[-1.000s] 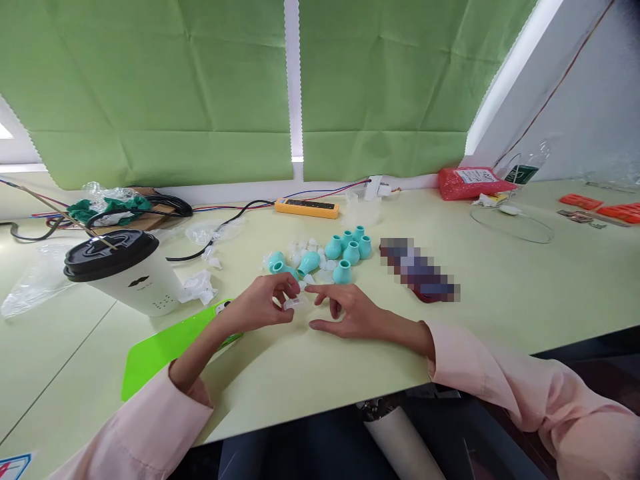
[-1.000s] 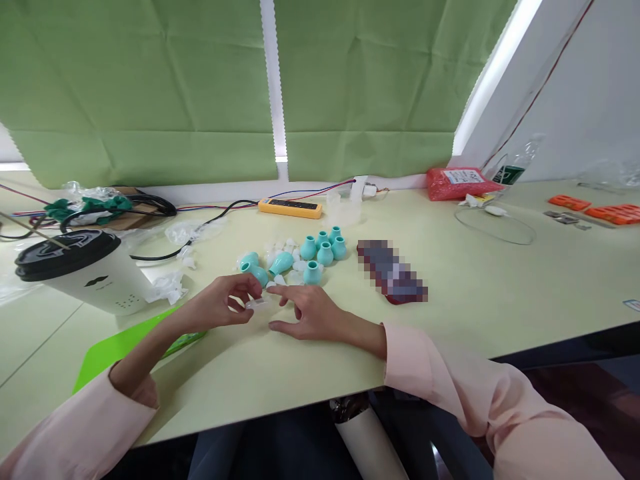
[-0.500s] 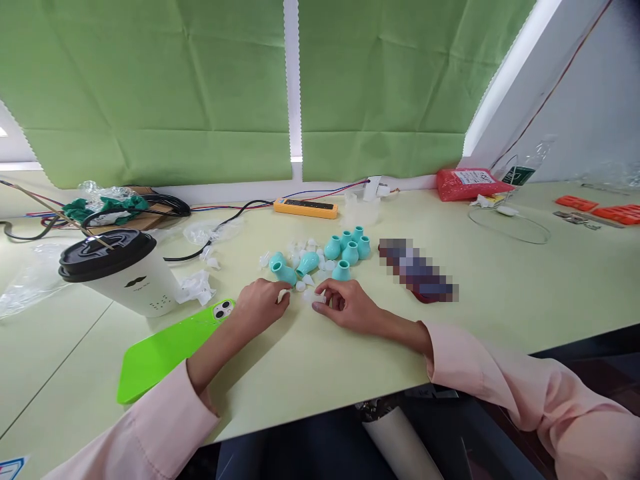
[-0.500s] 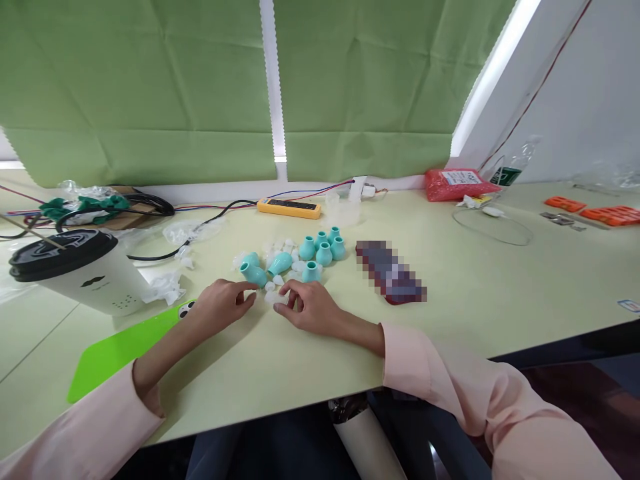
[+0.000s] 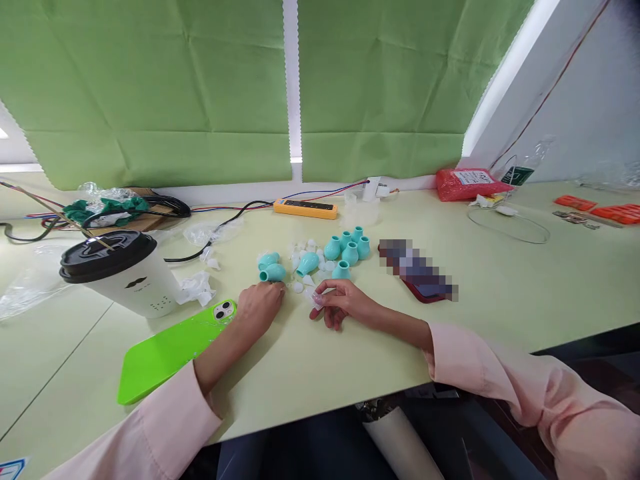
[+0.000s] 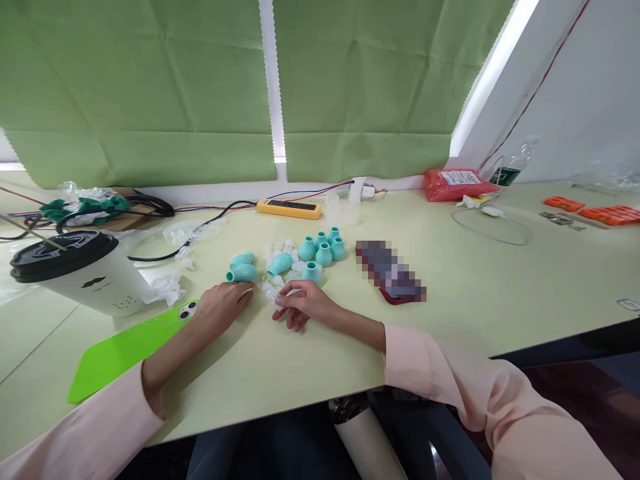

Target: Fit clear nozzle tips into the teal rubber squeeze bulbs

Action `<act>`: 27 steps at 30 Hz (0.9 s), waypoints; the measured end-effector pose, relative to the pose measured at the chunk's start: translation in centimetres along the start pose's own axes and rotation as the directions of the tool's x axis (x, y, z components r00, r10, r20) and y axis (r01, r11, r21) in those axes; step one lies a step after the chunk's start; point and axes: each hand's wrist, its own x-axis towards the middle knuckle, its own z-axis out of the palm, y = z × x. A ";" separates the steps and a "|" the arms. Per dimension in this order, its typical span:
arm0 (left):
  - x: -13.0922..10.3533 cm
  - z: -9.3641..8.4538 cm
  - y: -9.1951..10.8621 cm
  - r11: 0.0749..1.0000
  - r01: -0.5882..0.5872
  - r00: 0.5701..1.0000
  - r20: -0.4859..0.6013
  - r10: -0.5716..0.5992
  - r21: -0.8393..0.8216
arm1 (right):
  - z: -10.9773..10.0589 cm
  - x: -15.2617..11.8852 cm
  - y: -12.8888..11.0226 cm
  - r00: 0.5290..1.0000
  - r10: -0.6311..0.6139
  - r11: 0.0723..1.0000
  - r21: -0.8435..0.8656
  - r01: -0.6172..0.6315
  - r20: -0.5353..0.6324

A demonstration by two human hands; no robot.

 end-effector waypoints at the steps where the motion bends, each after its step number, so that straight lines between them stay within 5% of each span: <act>1: 0.0 0.1 -0.1 1.000 0.005 1.000 0.006 -0.005 0.013 | -0.1 0.0 0.0 1.000 0.002 1.000 0.007 -0.002 0.007; 7: 0.3 0.5 -0.6 0.998 0.044 0.999 -0.020 -0.043 0.035 | 0.2 -0.1 0.1 1.000 -0.019 0.999 -0.040 0.019 0.001; 11: -0.2 0.2 0.3 0.969 -0.051 0.993 -0.114 0.024 -0.242 | 0.5 -0.2 0.0 0.998 -0.051 0.998 -0.043 0.049 -0.031; 15: -0.9 0.2 1.2 0.705 -0.235 0.962 -0.265 0.069 -0.669 | 0.6 -0.2 0.0 0.990 -0.099 0.995 -0.016 0.098 -0.099; 21: -1.1 0.5 1.5 0.335 -0.180 0.970 -0.224 -0.098 -0.925 | 0.8 0.0 0.3 0.968 -0.173 0.984 -0.002 0.176 -0.184; 24: -1.3 0.2 1.8 0.275 -0.171 0.975 -0.202 -0.089 -0.946 | 0.9 0.0 0.5 0.960 -0.182 0.982 0.020 0.190 -0.212; 27: -1.5 0.0 2.1 0.311 -0.174 0.977 -0.204 -0.068 -0.934 | 1.0 -0.1 0.6 0.963 -0.181 0.982 0.026 0.189 -0.198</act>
